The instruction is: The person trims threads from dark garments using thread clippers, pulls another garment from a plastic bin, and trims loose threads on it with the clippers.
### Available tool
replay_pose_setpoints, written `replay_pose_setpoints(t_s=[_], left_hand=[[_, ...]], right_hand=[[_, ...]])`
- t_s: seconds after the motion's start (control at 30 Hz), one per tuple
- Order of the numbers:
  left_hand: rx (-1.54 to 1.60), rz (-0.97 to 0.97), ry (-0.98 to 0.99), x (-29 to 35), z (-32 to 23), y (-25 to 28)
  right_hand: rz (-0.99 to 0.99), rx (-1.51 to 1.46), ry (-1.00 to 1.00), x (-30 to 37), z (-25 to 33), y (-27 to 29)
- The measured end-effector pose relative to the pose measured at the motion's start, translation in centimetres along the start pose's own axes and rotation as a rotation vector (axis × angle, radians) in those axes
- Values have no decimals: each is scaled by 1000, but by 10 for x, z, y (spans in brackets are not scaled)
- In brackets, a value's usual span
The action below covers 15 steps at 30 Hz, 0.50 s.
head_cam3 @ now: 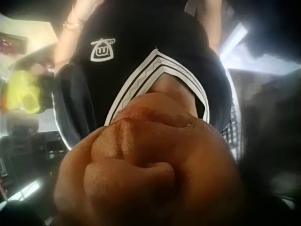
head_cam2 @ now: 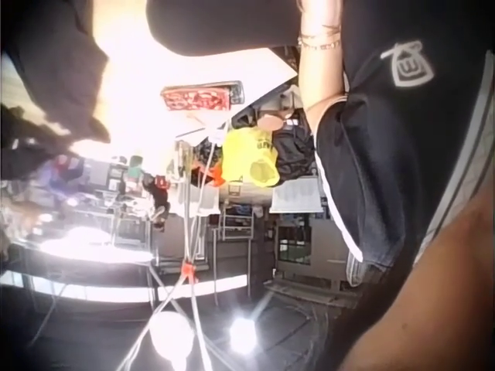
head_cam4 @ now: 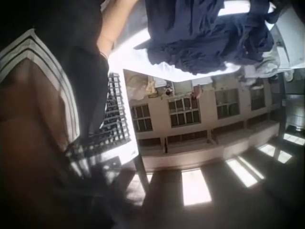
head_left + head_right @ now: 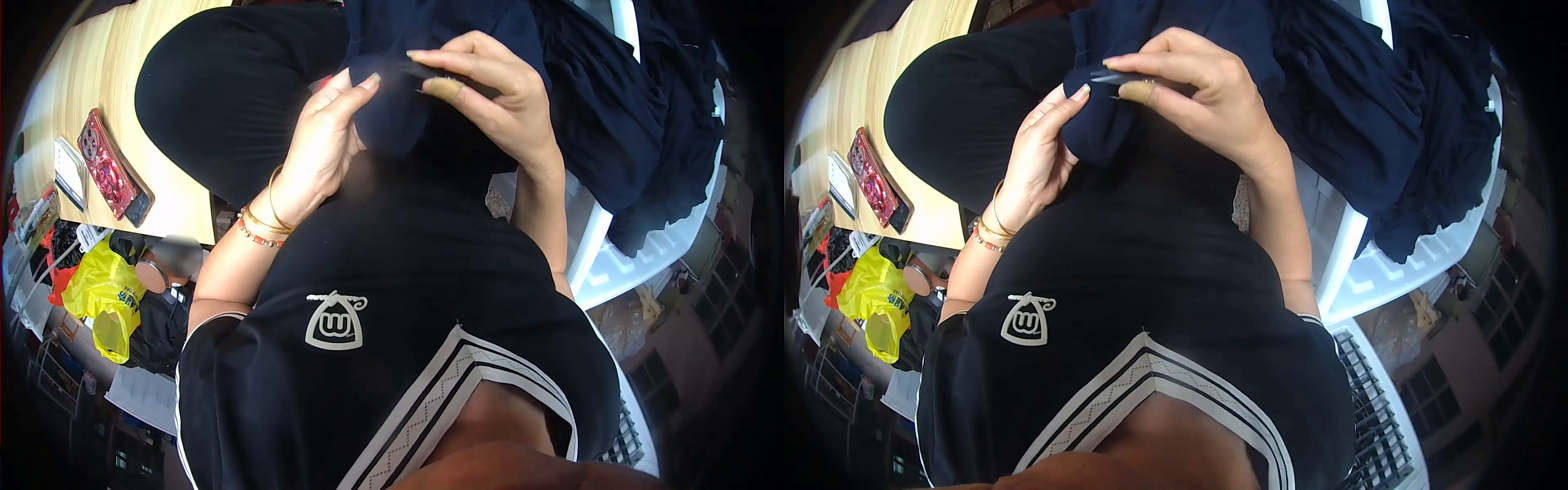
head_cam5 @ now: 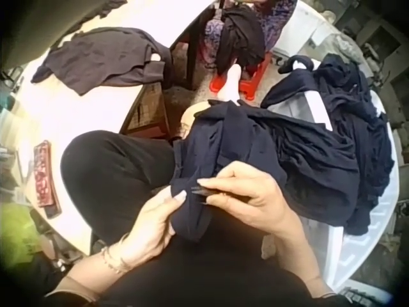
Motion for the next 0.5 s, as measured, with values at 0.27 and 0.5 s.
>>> replay_pose_setpoints(t_s=[0.27, 0.5], left_hand=[[-5, 67, -253, 10, -24, -20], [-161, 146, -429, 17, -34, -24]], right_hand=[[-12, 127, 35, -6, -16, -11], [8, -64, -26, -25, 7, -10]])
Point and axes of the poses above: each hand's wrist, its own x-axis away from the middle knuckle, its own y-axis out of the back of the hand, z = x × y, the point moved 10 cm from there along -x, towards the middle knuckle, and after that the axes turned 15 degrees about -z, right-handed, at the moved point
